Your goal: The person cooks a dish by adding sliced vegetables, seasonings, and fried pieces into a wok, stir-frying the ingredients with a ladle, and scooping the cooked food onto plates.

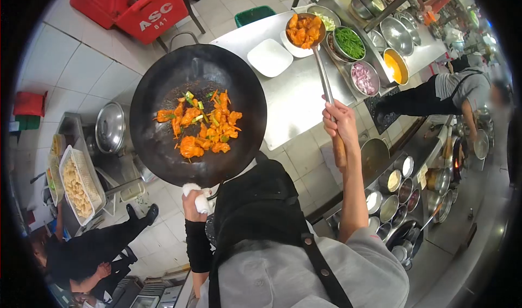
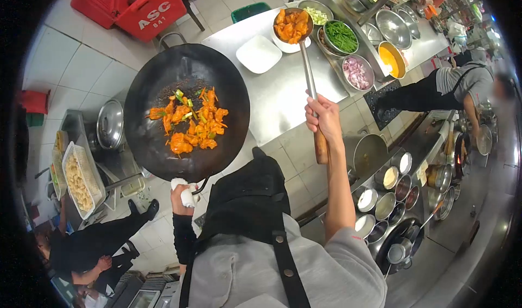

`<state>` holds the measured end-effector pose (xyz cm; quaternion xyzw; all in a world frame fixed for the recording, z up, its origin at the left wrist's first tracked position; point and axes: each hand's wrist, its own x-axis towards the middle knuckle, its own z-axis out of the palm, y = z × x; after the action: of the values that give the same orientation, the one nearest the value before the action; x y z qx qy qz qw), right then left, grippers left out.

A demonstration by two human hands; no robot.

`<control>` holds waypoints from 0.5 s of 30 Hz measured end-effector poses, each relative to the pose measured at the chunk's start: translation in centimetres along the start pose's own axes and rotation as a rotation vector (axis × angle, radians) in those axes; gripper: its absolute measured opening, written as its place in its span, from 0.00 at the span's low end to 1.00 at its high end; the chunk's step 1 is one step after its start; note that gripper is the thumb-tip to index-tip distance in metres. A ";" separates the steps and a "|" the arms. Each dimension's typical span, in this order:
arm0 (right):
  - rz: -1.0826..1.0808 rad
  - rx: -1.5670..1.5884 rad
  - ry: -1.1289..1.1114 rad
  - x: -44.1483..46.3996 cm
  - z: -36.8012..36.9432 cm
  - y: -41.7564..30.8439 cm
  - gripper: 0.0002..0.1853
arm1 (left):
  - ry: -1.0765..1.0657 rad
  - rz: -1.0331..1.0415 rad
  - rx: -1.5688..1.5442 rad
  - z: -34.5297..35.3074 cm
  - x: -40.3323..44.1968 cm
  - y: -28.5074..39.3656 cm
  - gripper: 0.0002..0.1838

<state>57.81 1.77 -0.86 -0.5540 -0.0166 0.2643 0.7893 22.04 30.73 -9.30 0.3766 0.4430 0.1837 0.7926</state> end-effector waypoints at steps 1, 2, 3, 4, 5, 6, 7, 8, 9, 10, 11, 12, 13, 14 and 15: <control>-0.022 -0.031 0.012 1.7 -1.0 0.3 0.10 | 0.009 -0.004 -0.010 0.6 0.2 -0.3 0.13; -0.033 -0.066 0.020 2.8 -1.8 0.8 0.08 | 0.020 -0.009 -0.021 0.6 0.2 -0.7 0.13; -0.044 -0.102 0.025 3.9 -2.5 1.1 0.06 | 0.032 -0.013 -0.033 1.0 0.1 -1.0 0.13; -0.056 -0.138 0.028 5.0 -3.1 1.4 0.05 | 0.037 -0.003 -0.045 1.6 0.1 -1.4 0.13; -0.082 -0.199 0.031 5.4 -3.3 2.2 0.04 | 0.044 0.006 -0.058 1.6 -0.2 -1.8 0.13; -0.090 -0.274 0.054 5.8 -3.4 2.5 0.04 | 0.050 0.013 -0.066 2.1 -0.6 -2.0 0.13; -0.100 -0.348 0.077 6.1 -3.3 2.8 0.04 | 0.057 -0.002 -0.066 2.6 -0.9 -2.0 0.14; -0.114 -0.425 0.099 6.5 -3.3 3.1 0.04 | 0.062 -0.016 -0.069 3.1 -1.2 -2.0 0.14; -0.109 -0.493 0.130 6.6 -3.1 3.3 0.06 | 0.066 -0.031 -0.075 3.6 -1.6 -1.9 0.14; -0.140 -0.578 0.166 6.7 -3.0 3.5 0.07 | 0.075 -0.037 -0.079 4.1 -1.9 -1.8 0.14; -0.169 -0.663 0.201 6.6 -2.8 3.8 0.08 | 0.086 -0.046 -0.082 4.5 -2.2 -1.6 0.14; -0.197 -0.746 0.235 6.5 -2.5 3.9 0.10 | 0.098 -0.054 -0.084 4.5 -2.5 -1.5 0.14; -0.204 -0.845 0.223 6.5 -2.6 3.7 0.16 | 0.102 -0.036 -0.085 4.0 -2.3 -2.1 0.14; -0.292 -0.948 0.225 6.8 -3.0 3.9 0.17 | 0.103 -0.017 -0.083 2.9 -1.6 -2.9 0.14; -0.383 -1.050 0.231 7.0 -3.3 4.0 0.18 | 0.100 0.001 -0.080 2.5 -1.2 -3.2 0.14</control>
<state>63.32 3.00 -7.52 -0.8844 -0.1596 0.0104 0.4384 23.33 26.80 -10.24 0.3353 0.4742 0.2203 0.7837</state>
